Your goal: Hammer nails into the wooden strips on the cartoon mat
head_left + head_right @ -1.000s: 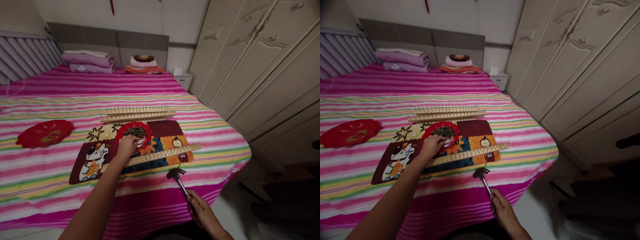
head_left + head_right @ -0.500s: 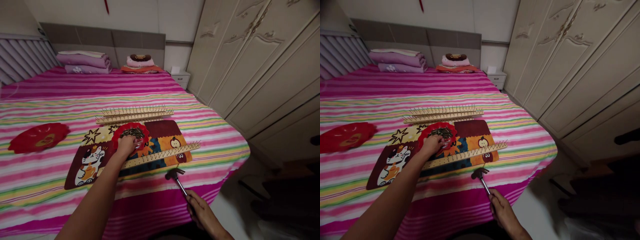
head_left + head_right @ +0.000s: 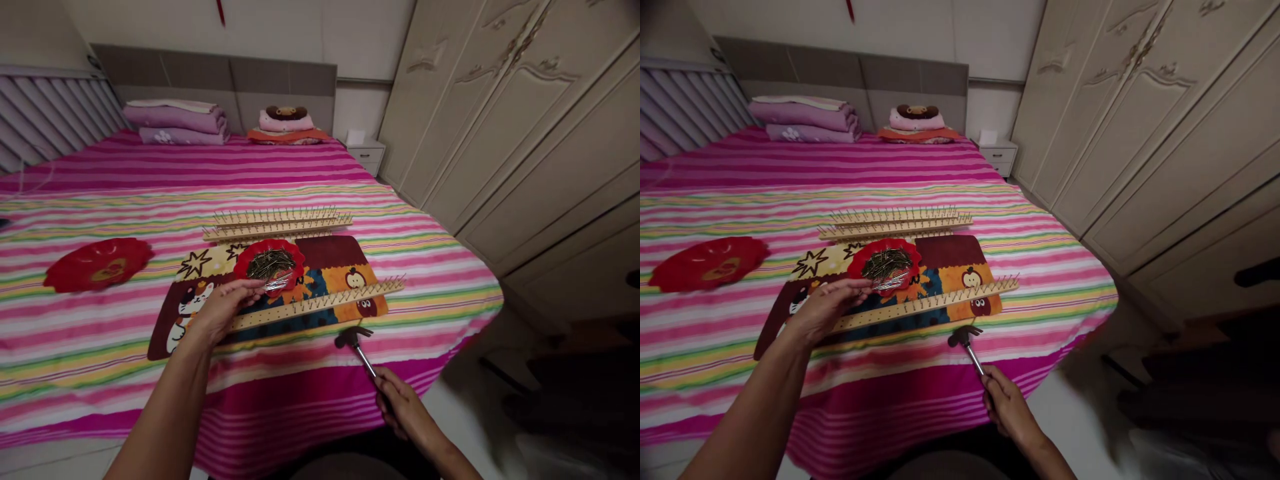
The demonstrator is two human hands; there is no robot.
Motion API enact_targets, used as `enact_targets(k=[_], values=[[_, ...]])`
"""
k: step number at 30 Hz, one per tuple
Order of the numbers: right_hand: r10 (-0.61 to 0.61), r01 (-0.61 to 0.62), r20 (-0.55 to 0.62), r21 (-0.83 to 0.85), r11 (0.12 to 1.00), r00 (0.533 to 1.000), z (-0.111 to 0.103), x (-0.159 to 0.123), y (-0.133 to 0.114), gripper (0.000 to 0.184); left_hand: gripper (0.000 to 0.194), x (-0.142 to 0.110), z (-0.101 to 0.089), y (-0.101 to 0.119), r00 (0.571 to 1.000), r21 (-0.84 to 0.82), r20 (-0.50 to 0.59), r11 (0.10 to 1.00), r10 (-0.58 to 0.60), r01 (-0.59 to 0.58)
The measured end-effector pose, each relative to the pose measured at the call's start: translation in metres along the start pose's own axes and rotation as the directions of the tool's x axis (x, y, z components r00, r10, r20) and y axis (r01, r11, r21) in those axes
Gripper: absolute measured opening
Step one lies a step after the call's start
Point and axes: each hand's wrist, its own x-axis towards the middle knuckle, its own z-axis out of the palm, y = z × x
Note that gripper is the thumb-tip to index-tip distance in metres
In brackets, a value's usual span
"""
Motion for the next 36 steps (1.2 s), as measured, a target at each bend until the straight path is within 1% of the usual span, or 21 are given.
enact_targets(k=[3,5,7,9,12,14,16,21,25,30,32,34,36], values=[[0.000,0.000,-0.003,-0.009,1.000,1.000,0.000,0.000,0.000,0.037,0.033,-0.017,-0.005,-0.004,0.997,-0.117,0.047,0.991,-0.062,0.067],[0.011,-0.012,-0.009,-0.023,1.000,1.000,0.000,-0.001,-0.001,0.036,0.035,-0.024,-0.003,-0.010,0.993,-0.150,0.064,0.983,-0.101,0.109],[0.015,-0.015,-0.013,-0.039,0.999,1.000,0.000,-0.001,-0.001,0.037,0.035,-0.026,0.002,-0.017,0.992,-0.150,0.057,0.981,-0.114,0.121],[0.009,-0.009,-0.008,-0.044,0.999,1.000,-0.001,-0.001,-0.001,0.036,0.038,-0.023,0.009,-0.026,0.995,-0.123,0.027,0.988,-0.092,0.095],[-0.001,0.001,0.006,-0.039,0.999,1.000,-0.001,-0.001,0.001,0.034,0.042,-0.015,0.021,-0.040,0.999,-0.062,-0.051,0.998,-0.015,0.012],[-0.003,0.003,0.014,-0.038,0.999,1.000,-0.002,-0.001,0.001,0.033,0.040,-0.010,0.029,-0.048,0.996,-0.035,-0.088,0.999,0.018,-0.021],[-0.002,0.003,0.021,-0.040,0.999,1.000,-0.002,-0.001,0.001,0.032,0.037,-0.006,0.035,-0.053,0.994,-0.006,-0.102,0.999,0.037,-0.038],[0.009,-0.009,0.001,-0.039,0.999,1.000,-0.001,-0.002,-0.001,0.031,0.031,-0.004,0.040,-0.055,0.992,0.132,-0.100,0.990,0.072,-0.058],[0.009,-0.009,-0.001,-0.030,1.000,1.000,-0.001,-0.002,-0.002,0.032,0.028,-0.003,0.042,-0.054,0.989,0.268,-0.092,0.960,0.112,-0.084],[0.003,-0.003,0.005,-0.013,1.000,1.000,-0.001,-0.002,-0.001,0.038,0.021,-0.001,0.044,-0.056,0.982,0.342,-0.069,0.929,0.174,-0.141],[-0.006,0.006,-0.004,-0.007,1.000,1.000,0.001,-0.004,-0.001,0.040,0.020,-0.001,0.046,-0.056,0.973,0.431,-0.062,0.885,0.221,-0.174],[-0.022,0.022,-0.014,-0.001,1.000,1.000,0.004,-0.009,-0.003,0.040,0.017,-0.002,0.047,-0.056,0.956,0.540,-0.050,0.812,0.291,-0.219],[-0.056,0.056,-0.002,-0.007,0.998,0.998,0.010,-0.014,-0.008,0.039,0.015,-0.002,0.047,-0.056,0.937,0.606,-0.034,0.753,0.348,-0.257]])
